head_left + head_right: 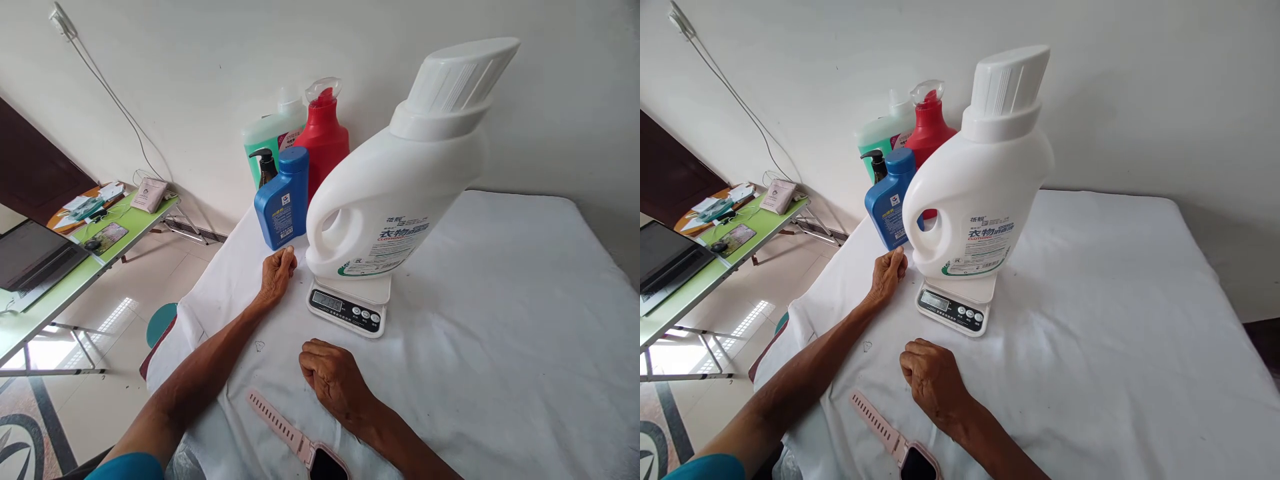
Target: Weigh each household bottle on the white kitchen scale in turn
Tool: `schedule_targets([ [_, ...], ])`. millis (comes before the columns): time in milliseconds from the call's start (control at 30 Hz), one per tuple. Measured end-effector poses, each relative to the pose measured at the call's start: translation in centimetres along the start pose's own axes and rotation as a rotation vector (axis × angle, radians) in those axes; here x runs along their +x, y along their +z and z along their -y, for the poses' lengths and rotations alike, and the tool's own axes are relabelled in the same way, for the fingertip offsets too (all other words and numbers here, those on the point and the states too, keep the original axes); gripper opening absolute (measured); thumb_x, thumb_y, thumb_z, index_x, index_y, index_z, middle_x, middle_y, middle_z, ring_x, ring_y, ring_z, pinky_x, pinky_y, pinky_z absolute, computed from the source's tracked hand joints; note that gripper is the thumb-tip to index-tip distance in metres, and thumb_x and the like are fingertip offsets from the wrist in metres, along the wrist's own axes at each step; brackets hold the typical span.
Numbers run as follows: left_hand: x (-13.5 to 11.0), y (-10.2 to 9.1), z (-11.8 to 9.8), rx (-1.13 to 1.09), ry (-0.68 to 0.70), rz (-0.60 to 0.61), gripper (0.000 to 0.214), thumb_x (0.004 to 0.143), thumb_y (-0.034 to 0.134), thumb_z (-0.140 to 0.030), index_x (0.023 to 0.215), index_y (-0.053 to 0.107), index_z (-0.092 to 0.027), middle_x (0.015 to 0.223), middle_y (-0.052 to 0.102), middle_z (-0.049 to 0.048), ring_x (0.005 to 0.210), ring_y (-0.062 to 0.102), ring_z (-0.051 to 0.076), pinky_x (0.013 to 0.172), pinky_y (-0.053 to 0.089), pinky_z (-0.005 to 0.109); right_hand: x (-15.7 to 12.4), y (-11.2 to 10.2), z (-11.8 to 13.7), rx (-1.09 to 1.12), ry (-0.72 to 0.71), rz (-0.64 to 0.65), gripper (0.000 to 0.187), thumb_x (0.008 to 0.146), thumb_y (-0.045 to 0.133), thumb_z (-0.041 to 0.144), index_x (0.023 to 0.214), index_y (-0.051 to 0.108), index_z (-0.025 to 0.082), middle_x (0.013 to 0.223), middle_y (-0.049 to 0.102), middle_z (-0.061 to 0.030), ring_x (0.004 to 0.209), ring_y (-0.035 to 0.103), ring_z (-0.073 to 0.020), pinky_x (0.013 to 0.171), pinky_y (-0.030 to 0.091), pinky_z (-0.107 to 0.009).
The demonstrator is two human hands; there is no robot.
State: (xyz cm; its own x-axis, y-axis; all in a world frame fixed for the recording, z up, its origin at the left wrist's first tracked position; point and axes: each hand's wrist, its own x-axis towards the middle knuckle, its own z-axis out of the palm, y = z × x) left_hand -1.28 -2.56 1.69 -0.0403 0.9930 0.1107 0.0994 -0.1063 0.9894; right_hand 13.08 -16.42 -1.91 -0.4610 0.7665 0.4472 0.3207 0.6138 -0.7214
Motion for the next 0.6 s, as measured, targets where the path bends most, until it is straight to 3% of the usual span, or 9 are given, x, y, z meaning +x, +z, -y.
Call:
schedule_targets([
  [600,0.15,-0.16,0.57,0.094,0.016,0.033,0.054,0.093,0.056,-0.062,0.062,0.045,-0.019,0.054,0.040,-0.0044,0.052,0.037,0.009,0.052,0.030,0.024,-0.12,-0.16,0.13,0.015,0.015,0.019,0.027,0.067,0.039,-0.004,0.062,0.027,0.020,0.056,0.040,0.0023,0.055,0.035,-0.0106,0.052,0.022,-0.024],
])
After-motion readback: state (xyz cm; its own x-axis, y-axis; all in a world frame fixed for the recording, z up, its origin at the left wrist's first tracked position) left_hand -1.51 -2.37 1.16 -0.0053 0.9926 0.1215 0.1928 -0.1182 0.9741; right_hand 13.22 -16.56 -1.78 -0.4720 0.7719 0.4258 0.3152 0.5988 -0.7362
